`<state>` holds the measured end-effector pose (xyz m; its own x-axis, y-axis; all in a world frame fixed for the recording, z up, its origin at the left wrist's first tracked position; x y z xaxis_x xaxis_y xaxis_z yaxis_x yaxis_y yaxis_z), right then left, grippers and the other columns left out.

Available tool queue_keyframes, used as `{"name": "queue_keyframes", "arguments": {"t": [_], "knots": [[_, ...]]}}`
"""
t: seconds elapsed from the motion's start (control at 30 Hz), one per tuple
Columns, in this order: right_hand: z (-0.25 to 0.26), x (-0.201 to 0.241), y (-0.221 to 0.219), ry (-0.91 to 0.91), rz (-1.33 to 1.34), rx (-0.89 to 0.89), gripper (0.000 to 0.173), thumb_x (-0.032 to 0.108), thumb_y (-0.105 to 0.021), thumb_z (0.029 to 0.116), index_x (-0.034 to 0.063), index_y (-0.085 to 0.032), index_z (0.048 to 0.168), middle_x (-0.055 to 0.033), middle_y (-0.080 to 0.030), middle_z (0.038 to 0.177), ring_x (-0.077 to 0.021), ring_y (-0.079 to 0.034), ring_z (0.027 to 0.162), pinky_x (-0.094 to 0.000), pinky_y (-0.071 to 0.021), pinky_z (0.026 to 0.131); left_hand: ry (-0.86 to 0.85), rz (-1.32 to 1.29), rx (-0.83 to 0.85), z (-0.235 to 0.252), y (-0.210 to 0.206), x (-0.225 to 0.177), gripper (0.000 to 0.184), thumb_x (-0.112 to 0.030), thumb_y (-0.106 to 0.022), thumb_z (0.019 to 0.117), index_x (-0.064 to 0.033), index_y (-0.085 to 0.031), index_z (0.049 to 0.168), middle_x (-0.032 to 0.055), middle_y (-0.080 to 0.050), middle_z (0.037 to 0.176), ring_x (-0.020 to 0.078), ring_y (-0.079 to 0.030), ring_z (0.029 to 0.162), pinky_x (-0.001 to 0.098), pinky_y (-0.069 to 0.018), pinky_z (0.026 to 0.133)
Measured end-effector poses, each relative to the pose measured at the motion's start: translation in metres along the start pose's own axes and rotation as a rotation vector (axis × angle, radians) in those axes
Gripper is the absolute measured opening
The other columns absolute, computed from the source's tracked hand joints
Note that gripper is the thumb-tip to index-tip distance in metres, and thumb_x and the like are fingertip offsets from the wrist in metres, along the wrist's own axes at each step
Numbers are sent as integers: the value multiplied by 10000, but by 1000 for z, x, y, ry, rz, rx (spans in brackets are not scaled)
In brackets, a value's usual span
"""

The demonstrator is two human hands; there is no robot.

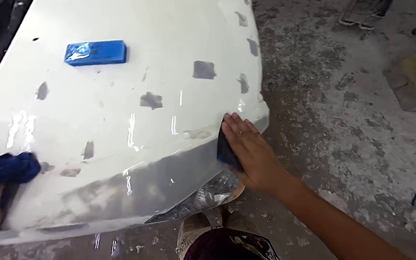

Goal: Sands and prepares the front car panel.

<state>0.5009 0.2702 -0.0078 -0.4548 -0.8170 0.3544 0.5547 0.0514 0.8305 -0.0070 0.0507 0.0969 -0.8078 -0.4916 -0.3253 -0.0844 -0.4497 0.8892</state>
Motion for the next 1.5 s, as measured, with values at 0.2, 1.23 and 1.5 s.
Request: {"name": "queue_keyframes", "arguments": {"t": [0.2,1.23,1.5], "knots": [[-6,-8,-4,-118,-48,-33,906,650,-213,1013,-9,-154,1633,-196,-165,1704,-343,-154,1582,-591,-159,1277,-209,-75,-145,8,14,19,734,-447,-703,845,57,-504,1340,244,-620,1251,269,-615,1183,456,-477,1039],[87,321,-112,-241,-205,-83,1143,816,-403,893,-87,-259,1581,-296,-222,1655,-438,-176,1555,-678,-133,1229,-828,-348,-64,6,89,-99,385,-436,-765,697,-139,-648,912,-22,-633,696,103,-618,611,352,-473,501],[100,342,-127,-34,-220,-27,1015,775,-430,921,20,-337,1593,-153,-273,1681,-295,-196,1575,-581,-149,1274,-809,-269,-58,23,115,-47,454,-481,-728,725,-107,-638,966,53,-646,734,214,-648,653,481,-487,528]]}}
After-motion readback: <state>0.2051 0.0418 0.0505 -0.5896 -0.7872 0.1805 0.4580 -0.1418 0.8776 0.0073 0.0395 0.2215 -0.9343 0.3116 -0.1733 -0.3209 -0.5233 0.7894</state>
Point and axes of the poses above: each hand's wrist, its own z-axis towards the middle knuckle, its own y-axis out of the back of the hand, x = y × z, the point moved 6 cm from there along z, towards the middle knuckle
